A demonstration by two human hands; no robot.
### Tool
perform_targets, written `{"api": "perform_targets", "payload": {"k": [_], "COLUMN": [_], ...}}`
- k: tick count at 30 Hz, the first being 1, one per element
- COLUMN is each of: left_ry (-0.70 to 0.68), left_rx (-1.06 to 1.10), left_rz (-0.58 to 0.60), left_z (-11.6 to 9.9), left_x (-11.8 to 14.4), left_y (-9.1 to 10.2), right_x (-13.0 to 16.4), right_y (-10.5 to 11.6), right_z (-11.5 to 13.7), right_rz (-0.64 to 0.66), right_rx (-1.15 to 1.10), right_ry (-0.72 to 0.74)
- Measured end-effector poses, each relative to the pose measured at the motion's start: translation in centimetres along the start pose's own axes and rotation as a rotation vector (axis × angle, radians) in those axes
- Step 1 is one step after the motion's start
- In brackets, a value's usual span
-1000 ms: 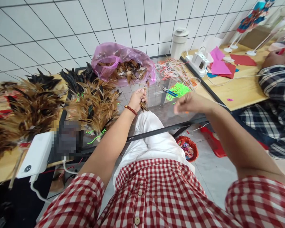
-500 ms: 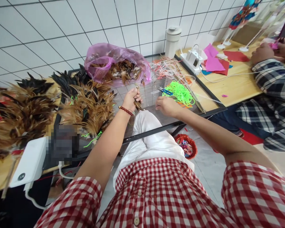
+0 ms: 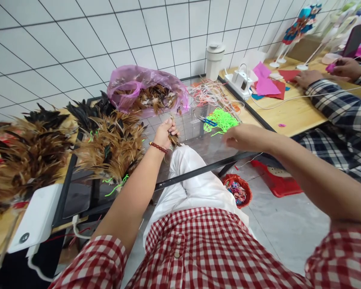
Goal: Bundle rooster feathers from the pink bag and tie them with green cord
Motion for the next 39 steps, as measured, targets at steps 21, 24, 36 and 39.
{"api": "perform_targets", "payload": {"k": [21, 24, 36, 39], "left_ry": [-0.001, -0.012, -0.106, -0.157], "left_rx": [0.064, 0.113, 0.118, 0.109], "left_rz": [-0.026, -0.033, -0.124, -0.184], "left_z": [-0.1, -0.2, 0.2, 0.4], "left_x": [0.2, 0.1, -0.5, -0.4], "left_y": [0.0, 0.0, 0.3, 0.2], "right_x": [-8.1, -9.9, -19.7, -19.3], "right_y": [8.2, 7.7, -3.1, -3.9], "right_z": [-3.2, -1.5, 9.1, 8.5], "right_rz": [-0.689, -0.633, -0.328, -0.333], "right_rx": [-0.978, -1.376, -1.606, -1.643], "right_ry": [-0.336, -0.192, 0.031, -0.025]}}
Point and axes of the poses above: each hand's wrist, its own x-axis away from the middle knuckle, its own y-axis out of the back of the hand, z = x × y, the point moved 1 cm from there along -x, towards the middle knuckle, and after that the axes turned 4 degrees about y, right-handed, at the moved point
